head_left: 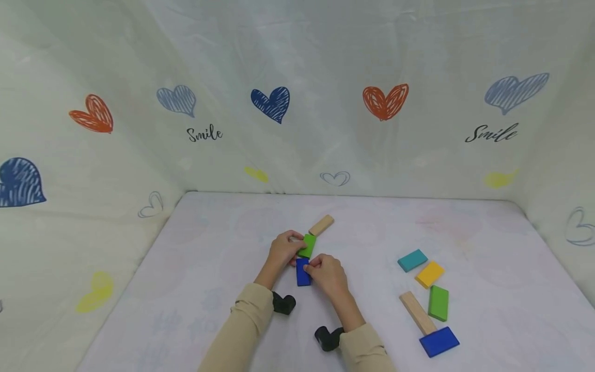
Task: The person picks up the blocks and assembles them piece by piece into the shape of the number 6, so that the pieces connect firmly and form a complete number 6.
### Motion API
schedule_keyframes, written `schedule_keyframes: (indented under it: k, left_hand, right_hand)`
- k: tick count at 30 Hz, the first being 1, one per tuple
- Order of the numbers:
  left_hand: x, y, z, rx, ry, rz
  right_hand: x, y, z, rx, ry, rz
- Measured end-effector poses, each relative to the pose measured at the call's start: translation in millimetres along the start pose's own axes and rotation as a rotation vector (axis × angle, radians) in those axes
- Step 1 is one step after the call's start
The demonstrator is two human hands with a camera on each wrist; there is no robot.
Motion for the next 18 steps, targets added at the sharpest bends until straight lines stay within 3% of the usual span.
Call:
schedule_keyframes:
  k: [18]
  left_hand:
    - [-0.9,-0.3,0.0,-0.004,0.007,-0.007]
  right_hand:
    - [0.2,0.1,-0.1,0.002,-0.004,0.0]
Point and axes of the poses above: each hand's wrist, its own y-axis away from the middle knuckle, its own z-axis out of the palm, x = y × z, the point moved 3 cm from there along -y, towards the middle knuckle, and after that the axes turned 10 degrees about -y, right-handed, at the moved point
